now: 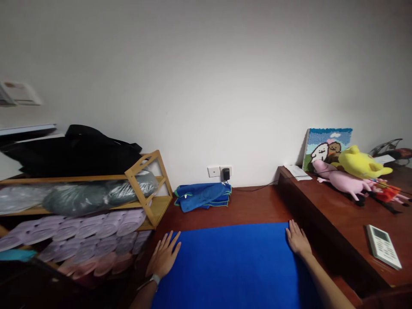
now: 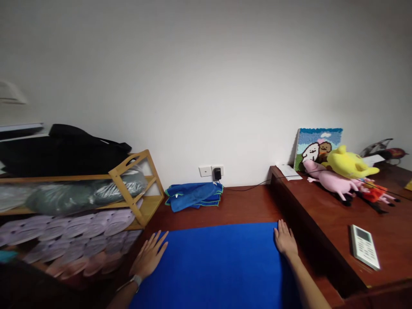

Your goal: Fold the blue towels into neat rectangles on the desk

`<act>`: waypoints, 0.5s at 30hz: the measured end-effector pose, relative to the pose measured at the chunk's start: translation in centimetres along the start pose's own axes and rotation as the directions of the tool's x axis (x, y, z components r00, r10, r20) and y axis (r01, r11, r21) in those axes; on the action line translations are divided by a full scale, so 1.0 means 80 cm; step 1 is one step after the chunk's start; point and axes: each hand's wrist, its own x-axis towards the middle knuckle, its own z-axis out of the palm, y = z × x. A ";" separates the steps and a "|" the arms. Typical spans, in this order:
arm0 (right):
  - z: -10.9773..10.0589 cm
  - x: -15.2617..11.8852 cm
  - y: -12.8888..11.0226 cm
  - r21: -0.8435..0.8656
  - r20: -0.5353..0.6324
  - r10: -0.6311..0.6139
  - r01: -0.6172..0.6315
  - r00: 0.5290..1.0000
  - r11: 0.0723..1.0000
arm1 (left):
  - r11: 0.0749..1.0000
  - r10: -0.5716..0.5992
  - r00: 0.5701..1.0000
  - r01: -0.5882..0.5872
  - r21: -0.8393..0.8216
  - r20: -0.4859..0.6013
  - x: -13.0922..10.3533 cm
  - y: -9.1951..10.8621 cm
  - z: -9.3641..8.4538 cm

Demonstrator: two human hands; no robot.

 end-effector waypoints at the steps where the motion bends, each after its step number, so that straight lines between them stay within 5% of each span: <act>1: 0.000 0.000 0.001 -0.001 -0.008 -0.002 0.002 1.000 1.000 | 1.000 -0.015 1.000 0.015 0.004 -0.011 0.001 0.000 0.002; 10: -0.028 -0.009 -0.031 -0.077 0.007 0.042 -0.041 0.999 0.996 | 0.999 -0.044 0.999 0.044 0.013 0.019 -0.001 0.006 0.002; 12: -0.035 -0.016 -0.064 -0.080 -0.024 0.010 -0.012 1.000 0.997 | 0.999 -0.036 0.999 0.036 0.007 0.016 -0.002 0.007 0.001; 15: -0.032 -0.042 -0.155 -0.052 -0.064 -0.154 0.150 0.986 0.987 | 1.000 -0.025 1.000 0.025 -0.002 -0.009 -0.003 0.007 0.004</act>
